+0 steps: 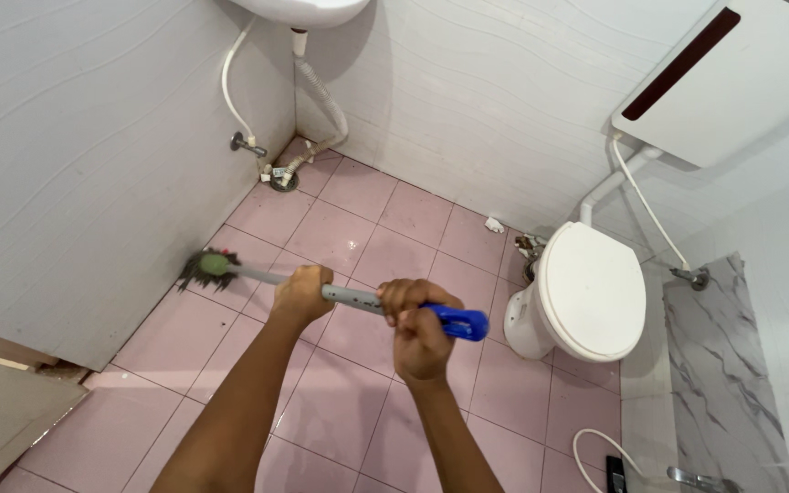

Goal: The person mops a tiled bathroom floor using a mop with a grey handle, moving it across the surface before rinsing the mop head in a pink bucket.

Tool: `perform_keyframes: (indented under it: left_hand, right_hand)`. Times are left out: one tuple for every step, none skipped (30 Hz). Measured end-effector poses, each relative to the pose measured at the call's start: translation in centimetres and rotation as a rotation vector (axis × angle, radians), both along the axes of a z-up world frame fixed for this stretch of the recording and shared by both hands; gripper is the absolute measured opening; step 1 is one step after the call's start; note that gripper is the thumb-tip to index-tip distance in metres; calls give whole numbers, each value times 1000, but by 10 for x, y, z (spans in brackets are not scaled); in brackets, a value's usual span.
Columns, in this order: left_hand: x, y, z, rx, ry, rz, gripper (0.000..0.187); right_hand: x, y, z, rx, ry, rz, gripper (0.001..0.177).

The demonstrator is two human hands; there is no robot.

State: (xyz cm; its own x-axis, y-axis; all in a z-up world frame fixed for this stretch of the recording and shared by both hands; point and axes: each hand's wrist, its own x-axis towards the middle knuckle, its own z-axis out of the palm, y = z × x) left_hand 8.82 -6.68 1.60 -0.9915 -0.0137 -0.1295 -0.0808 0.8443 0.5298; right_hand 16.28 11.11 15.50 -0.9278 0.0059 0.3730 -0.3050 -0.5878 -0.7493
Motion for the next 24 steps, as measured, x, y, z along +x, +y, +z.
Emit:
perform_keyframes:
  left_hand:
    - [3,2,-1,31,5,46,8]
    - [8,6,-3,34,1,44,8]
    - [11,9,-3,36,14,47,6]
    - [14,11,-3,38,28,51,5]
    - [16,15,-3,37,28,50,5]
    - [19,22,-2,43,47,40,3]
    - [26,27,-1,46,59,28,2]
    - [32,28,1,41,52,25,2]
    - [34,33,3,39,48,16,2]
    - [35,37,6,37,44,7,2]
    - [36,41,9,36,51,5,2]
    - [38,44,13,33,74,16,2]
    - [40,42,16,23,96,29,3]
    - [41,37,20,15,100,30,3]
    - [44,35,21,5,86,37,4]
    - [47,33,22,-5,72,44,6]
    - [50,31,22,-5,73,46,6]
    - [53,28,21,6,69,58,5]
    - [55,24,19,12,66,72,4]
    - [57,21,17,6,68,75,4]
    - [60,19,14,27,77,72,5]
    - [60,16,11,48,87,69,6]
    - [59,16,7,49,83,68,6]
    - [58,13,2,38,107,56,6]
  right_hand:
    - [3,1,-3,46,45,33,11]
    - [7,3,-5,49,41,31,11]
    - [8,6,-7,44,71,62,12]
    - [9,9,-8,38,102,93,14]
    - [9,14,-8,37,102,92,14]
    - [9,21,-6,29,117,78,13]
    - [14,27,-4,19,124,61,12]
    - [17,31,-2,13,118,57,12]
    - [15,39,2,9,93,71,13]
    - [14,46,5,4,68,84,14]
    - [12,50,9,3,75,82,14]
    - [10,54,13,-16,65,109,14]
    - [8,53,16,-42,53,137,15]
    - [6,50,17,-49,58,137,15]
    - [6,48,18,-40,58,142,15]
    - [6,46,19,-32,57,146,15]
    - [8,42,18,-32,58,148,15]
    - [11,37,16,-34,62,139,15]
    - [13,32,14,-42,67,132,15]
    - [16,29,13,-48,68,135,15]
    - [19,26,11,-51,85,119,16]
    - [19,24,10,-53,101,103,17]
    - [20,23,8,-52,97,101,17]
    - [20,21,6,-45,76,81,16]
